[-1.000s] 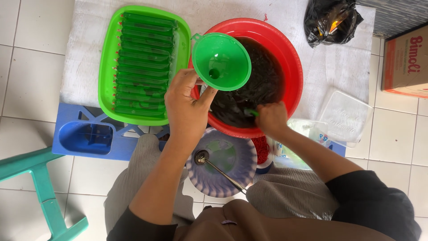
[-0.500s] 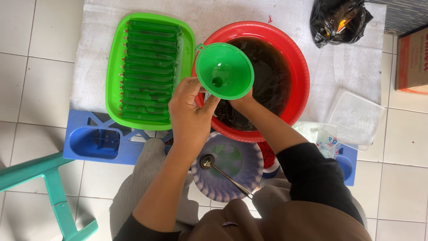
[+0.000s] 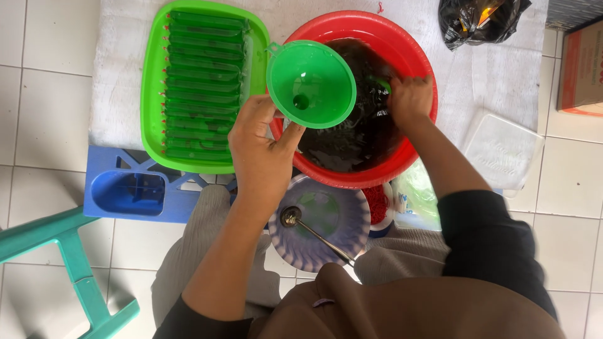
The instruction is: Fill small plastic bags with liquid from a bucket using a funnel and ladle, then tie them closed with rubber bands.
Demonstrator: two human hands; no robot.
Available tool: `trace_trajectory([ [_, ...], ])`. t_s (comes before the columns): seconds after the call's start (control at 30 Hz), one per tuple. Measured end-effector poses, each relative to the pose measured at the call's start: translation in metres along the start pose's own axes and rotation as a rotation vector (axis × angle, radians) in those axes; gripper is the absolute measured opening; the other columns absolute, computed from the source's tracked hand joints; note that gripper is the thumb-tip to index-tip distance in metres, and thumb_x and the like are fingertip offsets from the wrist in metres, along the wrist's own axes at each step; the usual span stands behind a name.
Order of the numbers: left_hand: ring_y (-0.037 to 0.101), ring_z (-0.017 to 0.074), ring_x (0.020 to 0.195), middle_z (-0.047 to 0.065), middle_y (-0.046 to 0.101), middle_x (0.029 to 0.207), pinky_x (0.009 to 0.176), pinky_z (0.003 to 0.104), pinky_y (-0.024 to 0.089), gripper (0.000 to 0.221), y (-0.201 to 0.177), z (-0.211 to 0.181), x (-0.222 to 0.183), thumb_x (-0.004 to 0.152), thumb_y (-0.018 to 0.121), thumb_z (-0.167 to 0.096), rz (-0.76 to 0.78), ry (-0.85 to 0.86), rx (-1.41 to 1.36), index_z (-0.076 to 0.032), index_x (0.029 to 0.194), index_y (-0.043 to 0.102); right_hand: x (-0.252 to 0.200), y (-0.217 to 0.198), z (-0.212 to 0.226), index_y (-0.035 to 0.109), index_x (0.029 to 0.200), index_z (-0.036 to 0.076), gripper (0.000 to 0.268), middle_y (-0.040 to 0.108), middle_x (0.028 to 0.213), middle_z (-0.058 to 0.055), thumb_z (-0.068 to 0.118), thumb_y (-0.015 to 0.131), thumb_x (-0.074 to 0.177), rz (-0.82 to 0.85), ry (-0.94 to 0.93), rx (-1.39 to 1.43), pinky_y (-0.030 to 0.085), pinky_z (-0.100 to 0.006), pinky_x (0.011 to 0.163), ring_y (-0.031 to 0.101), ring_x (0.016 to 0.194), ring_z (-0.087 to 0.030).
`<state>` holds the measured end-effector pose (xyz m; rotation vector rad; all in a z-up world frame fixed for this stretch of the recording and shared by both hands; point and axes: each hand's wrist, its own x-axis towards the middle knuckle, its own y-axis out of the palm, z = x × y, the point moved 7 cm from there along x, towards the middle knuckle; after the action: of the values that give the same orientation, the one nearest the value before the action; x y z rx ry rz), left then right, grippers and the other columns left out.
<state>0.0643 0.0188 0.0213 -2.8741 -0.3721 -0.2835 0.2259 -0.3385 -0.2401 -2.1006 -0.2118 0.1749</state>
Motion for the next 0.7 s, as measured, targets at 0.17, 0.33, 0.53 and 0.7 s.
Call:
trace_trajectory([
  [0.17,0.067,0.0228,0.094,0.003,0.063,0.097,0.096,0.046,0.051,0.012,0.000,-0.002,-0.001,0.097,0.078,-0.022,-0.011,0.023,-0.002,-0.017,0.107,0.074,-0.070,-0.022,-0.005,0.073,0.110,0.024,0.024,0.075,0.090,-0.004,0.039,0.064,0.094,0.136,-0.107,0.006,0.037,-0.044,0.085,0.071,0.086,-0.026],
  [0.33,0.067,0.0238,0.094,0.004,0.064,0.097,0.095,0.046,0.052,0.013,0.003,-0.006,-0.002,0.096,0.079,-0.020,-0.014,0.041,0.005,-0.016,0.108,0.074,-0.123,-0.049,0.023,0.076,0.101,0.022,0.026,0.075,0.081,-0.003,0.044,0.070,0.088,0.173,-0.204,0.159,0.042,-0.042,0.081,0.073,0.079,-0.024],
  [0.53,0.068,0.0237,0.094,0.003,0.064,0.098,0.094,0.046,0.053,0.014,0.005,-0.004,-0.003,0.097,0.078,-0.021,-0.006,0.031,-0.007,-0.016,0.109,0.074,-0.123,-0.092,0.097,0.071,0.084,0.019,0.024,0.071,0.070,-0.006,0.043,0.073,0.081,-0.017,-0.247,0.591,0.045,-0.043,0.068,0.072,0.071,-0.030],
  [0.7,0.069,0.0259,0.093,0.005,0.064,0.098,0.093,0.046,0.054,0.016,0.008,-0.003,-0.003,0.096,0.078,-0.022,0.001,0.045,-0.004,-0.014,0.110,0.074,-0.073,-0.182,0.134,0.066,0.078,0.015,0.018,0.067,0.071,-0.007,0.022,0.083,0.076,-0.331,-0.301,0.541,0.042,-0.042,0.071,0.067,0.071,-0.030],
])
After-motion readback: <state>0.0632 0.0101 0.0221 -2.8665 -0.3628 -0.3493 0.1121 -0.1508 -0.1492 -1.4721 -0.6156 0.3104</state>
